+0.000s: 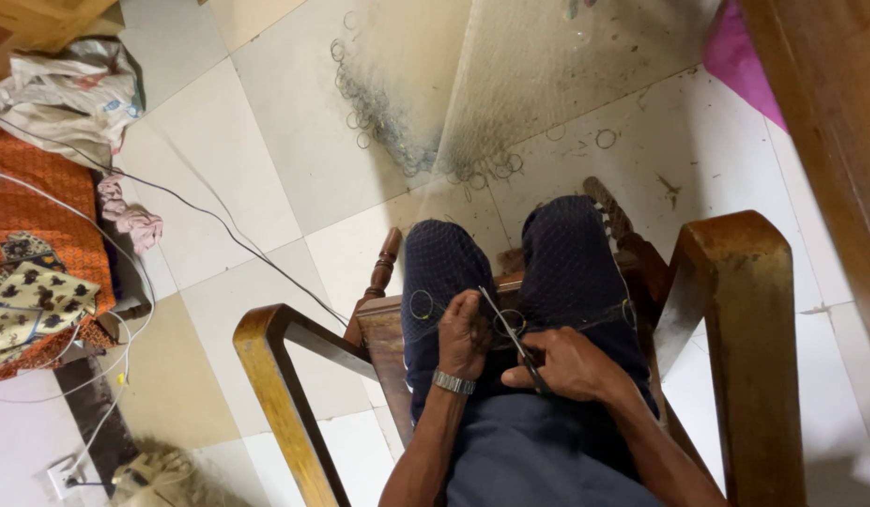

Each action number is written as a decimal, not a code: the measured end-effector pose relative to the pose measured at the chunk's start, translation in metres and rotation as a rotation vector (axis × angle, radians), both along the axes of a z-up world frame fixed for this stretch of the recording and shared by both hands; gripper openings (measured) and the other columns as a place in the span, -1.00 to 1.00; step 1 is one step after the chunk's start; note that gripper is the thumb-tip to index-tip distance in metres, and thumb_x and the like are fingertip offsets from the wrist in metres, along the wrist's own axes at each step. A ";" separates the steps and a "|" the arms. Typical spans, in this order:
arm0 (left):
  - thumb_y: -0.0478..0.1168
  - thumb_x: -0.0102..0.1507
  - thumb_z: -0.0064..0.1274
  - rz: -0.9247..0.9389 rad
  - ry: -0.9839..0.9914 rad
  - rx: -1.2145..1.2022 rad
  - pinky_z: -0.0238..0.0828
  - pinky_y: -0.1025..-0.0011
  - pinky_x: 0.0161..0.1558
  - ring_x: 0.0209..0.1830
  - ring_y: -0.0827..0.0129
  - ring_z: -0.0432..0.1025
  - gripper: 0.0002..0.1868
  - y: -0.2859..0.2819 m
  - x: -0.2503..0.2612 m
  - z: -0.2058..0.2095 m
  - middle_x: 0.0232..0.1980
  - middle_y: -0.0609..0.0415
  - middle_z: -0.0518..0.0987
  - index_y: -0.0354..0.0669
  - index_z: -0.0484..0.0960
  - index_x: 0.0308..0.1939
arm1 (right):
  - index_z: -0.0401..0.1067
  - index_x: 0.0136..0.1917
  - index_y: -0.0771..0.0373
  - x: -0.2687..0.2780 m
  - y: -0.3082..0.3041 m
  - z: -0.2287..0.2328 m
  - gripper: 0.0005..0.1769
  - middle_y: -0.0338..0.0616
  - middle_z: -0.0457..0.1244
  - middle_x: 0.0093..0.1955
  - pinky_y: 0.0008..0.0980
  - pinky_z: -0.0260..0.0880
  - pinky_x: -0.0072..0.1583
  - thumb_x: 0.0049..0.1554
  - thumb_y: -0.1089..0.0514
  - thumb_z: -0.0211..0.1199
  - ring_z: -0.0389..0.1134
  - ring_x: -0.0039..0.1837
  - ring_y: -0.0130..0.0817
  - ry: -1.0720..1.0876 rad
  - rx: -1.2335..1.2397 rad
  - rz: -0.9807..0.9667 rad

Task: Repairing a fishing net using scissors and a weaving tool

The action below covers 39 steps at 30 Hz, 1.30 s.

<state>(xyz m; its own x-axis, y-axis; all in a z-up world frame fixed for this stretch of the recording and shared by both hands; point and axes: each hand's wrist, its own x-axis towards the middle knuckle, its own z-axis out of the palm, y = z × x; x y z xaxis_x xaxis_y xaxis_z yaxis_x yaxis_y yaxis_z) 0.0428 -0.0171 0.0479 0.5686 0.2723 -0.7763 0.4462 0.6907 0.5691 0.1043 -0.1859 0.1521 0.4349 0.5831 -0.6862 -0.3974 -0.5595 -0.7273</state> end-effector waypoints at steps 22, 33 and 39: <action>-0.27 0.16 0.10 0.075 -0.048 -0.020 0.40 0.49 -0.23 -0.36 0.37 0.46 -0.87 0.006 -0.019 -0.047 -0.35 -0.02 0.58 -0.17 0.56 -0.22 | 0.44 -0.28 0.14 0.018 0.024 0.022 -0.48 -0.10 0.31 -0.43 -0.27 0.36 -0.15 -0.18 -0.35 0.27 0.38 -0.27 -0.17 -0.179 -0.274 0.227; -0.26 0.17 0.08 0.061 -0.046 0.019 0.41 0.48 -0.25 -0.41 0.37 0.43 -0.87 0.000 -0.009 -0.017 -0.42 0.03 0.54 -0.17 0.55 -0.23 | 0.47 -0.04 0.13 0.018 0.023 0.031 -0.59 -0.04 0.35 -0.32 -0.09 0.41 -0.07 -0.17 0.05 0.09 0.40 -0.17 -0.07 -0.213 -0.243 0.193; -0.24 0.17 0.09 0.062 -0.039 0.008 0.39 0.48 -0.26 -0.44 0.40 0.42 -0.88 0.000 -0.008 -0.016 -0.45 0.03 0.54 -0.19 0.56 -0.27 | 0.46 -0.08 0.24 0.026 0.022 0.049 -0.58 0.03 0.34 -0.34 -0.12 0.40 -0.11 -0.21 0.19 -0.04 0.38 -0.21 -0.08 -0.201 -0.222 0.201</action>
